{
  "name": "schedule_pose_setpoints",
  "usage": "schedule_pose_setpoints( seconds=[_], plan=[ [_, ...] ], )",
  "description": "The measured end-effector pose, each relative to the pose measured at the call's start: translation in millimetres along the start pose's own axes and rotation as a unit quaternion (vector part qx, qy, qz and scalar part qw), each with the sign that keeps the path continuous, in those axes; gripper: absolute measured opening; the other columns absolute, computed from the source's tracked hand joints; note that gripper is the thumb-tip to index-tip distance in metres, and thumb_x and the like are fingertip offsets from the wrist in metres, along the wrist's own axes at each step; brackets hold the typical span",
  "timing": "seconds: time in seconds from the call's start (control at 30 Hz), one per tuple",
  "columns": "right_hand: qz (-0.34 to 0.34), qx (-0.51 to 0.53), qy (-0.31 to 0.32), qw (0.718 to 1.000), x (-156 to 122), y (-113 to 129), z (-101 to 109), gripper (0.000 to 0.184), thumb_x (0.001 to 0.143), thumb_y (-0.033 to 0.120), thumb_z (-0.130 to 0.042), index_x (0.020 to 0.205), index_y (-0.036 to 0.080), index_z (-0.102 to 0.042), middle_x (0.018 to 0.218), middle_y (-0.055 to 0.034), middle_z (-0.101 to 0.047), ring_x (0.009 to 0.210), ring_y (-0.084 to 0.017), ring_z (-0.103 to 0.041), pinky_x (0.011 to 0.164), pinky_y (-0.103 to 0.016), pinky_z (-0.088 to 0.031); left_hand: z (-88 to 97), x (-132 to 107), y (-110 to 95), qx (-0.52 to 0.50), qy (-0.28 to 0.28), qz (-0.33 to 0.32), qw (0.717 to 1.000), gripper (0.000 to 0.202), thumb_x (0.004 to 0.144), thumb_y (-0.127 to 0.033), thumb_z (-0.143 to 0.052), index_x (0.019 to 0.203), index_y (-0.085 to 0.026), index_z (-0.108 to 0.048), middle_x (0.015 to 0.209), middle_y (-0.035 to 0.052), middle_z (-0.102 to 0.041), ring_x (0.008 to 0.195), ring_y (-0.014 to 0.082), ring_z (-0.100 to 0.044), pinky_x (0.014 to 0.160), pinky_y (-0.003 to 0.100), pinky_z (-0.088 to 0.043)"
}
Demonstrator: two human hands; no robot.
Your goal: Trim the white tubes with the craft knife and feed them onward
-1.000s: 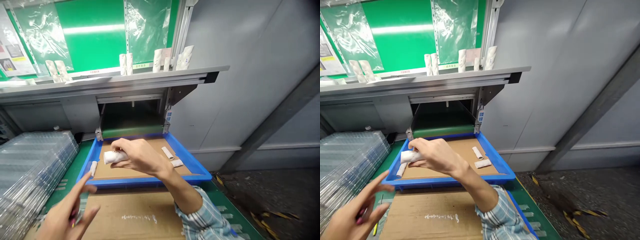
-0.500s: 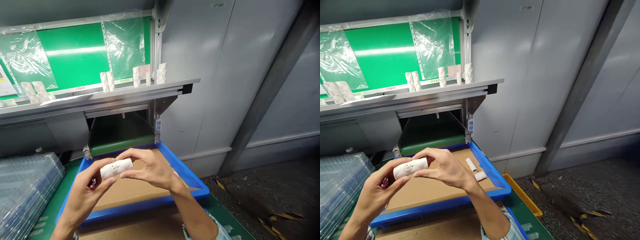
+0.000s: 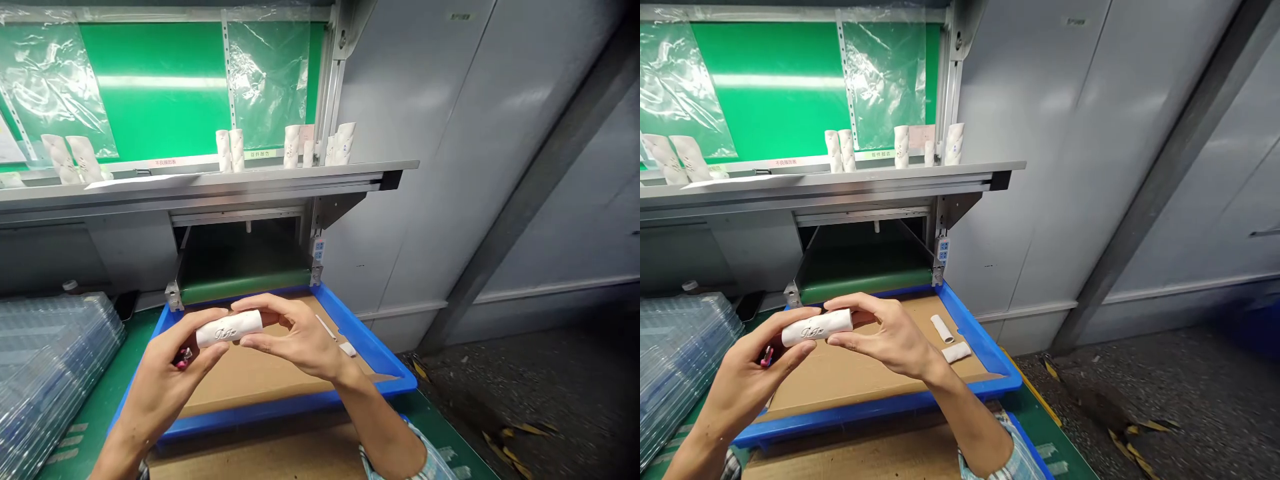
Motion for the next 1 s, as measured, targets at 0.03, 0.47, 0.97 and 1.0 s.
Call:
schedule_pose_setpoints(
  seconds=[0.03,0.47,0.97,1.0],
  plan=[
    [-0.011,0.011,0.002,1.000,0.4,-1.4,-0.4,0.039,0.088,0.029,-0.093,0.125,0.025,-0.081,0.117,-0.0013,-0.084,0.105,-0.018,-0.082,0.096,-0.026,-0.067,0.7,0.0,-0.6,-0.001,-0.004,0.008,1.000,0.034,0.097,-0.054,-0.076,0.122,-0.032,-0.081,0.113,0.0001,-0.083,0.075,0.0148,-0.069,0.058,0.022,-0.050],
    [-0.027,0.042,0.023,0.998,-1.6,-3.4,-3.3,0.039,0.095,0.035,-0.087,0.132,0.024,-0.079,0.115,-0.0041,-0.085,0.102,-0.021,-0.084,0.102,-0.035,-0.066,4.0,5.1,-4.6,0.037,-0.002,-0.077,0.996,0.030,0.101,-0.045,-0.075,0.127,-0.029,-0.079,0.120,0.0028,-0.084,0.094,0.0186,-0.079,0.079,0.022,-0.060],
    [-0.013,0.017,0.007,1.000,-0.7,-1.1,-4.4,0.032,0.096,0.035,-0.084,0.123,0.021,-0.078,0.121,-0.0058,-0.082,0.109,-0.021,-0.079,0.103,-0.034,-0.063,4.3,3.2,-6.5,0.043,-0.002,-0.098,0.994,0.025,0.103,-0.040,-0.074,0.126,-0.031,-0.076,0.117,-0.0001,-0.082,0.091,0.0149,-0.074,0.078,0.021,-0.056],
    [-0.009,0.015,0.006,1.000,-0.6,-0.3,-4.4,0.031,0.096,0.035,-0.083,0.123,0.021,-0.078,0.122,-0.0059,-0.081,0.109,-0.021,-0.079,0.103,-0.034,-0.063,4.1,3.6,-6.3,0.042,0.000,-0.094,0.995,0.025,0.103,-0.040,-0.074,0.126,-0.030,-0.076,0.117,0.0007,-0.082,0.092,0.0155,-0.074,0.078,0.021,-0.056]
  ],
)
Point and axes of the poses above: each hand's wrist, its own x-axis towards the middle knuckle, its own z-axis out of the back of the hand, y = z × x, the point moved 5 cm from there along x, towards the middle knuckle
